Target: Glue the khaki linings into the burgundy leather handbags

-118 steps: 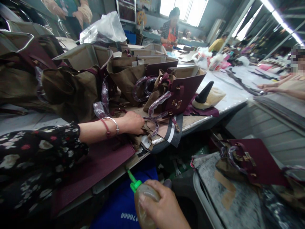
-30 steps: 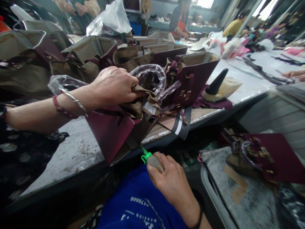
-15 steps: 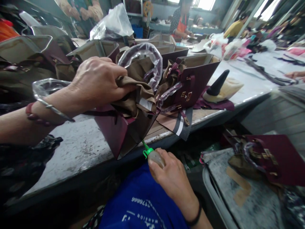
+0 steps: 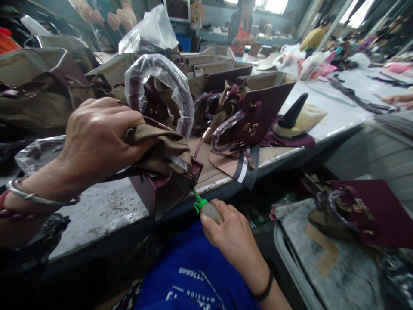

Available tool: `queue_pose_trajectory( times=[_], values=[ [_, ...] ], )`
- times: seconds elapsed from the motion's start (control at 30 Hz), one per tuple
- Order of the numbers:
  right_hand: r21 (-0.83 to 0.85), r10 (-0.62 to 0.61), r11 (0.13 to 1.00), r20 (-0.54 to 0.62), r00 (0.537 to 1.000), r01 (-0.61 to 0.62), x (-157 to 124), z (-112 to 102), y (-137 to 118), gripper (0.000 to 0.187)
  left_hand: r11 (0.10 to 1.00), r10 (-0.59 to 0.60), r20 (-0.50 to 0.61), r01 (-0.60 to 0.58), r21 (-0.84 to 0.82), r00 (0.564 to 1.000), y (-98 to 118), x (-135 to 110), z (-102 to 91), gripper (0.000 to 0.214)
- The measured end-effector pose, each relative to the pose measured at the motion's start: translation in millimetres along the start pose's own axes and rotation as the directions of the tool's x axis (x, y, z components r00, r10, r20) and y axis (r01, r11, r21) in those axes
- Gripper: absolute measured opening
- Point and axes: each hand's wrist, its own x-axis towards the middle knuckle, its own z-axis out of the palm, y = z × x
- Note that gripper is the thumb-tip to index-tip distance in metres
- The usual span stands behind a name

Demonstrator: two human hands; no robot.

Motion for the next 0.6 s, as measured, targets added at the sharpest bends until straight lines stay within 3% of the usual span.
queue_pose_trajectory(
  times=[0.2, 0.37, 0.6],
  values=[
    [0.066, 0.046, 0.996, 0.095, 0.994, -0.053, 2, 1, -1, 0.038, 1.000, 0.001, -0.024, -0.001, -0.011, 1.000, -2, -10, -0.9, 0.038],
    [0.068, 0.056, 0.996, 0.027, 0.998, -0.058, 3, 0, -1, 0.039, 1.000, -0.004, -0.060, 0.003, -0.016, 0.998, -7, -20, 0.6, 0.037],
    [0.121, 0.059, 0.990, 0.091, 0.994, -0.070, 5, -1, -5, 0.037, 0.998, -0.029, -0.062, 0.025, -0.060, 0.998, -16, -30, 0.0, 0.045]
  ],
)
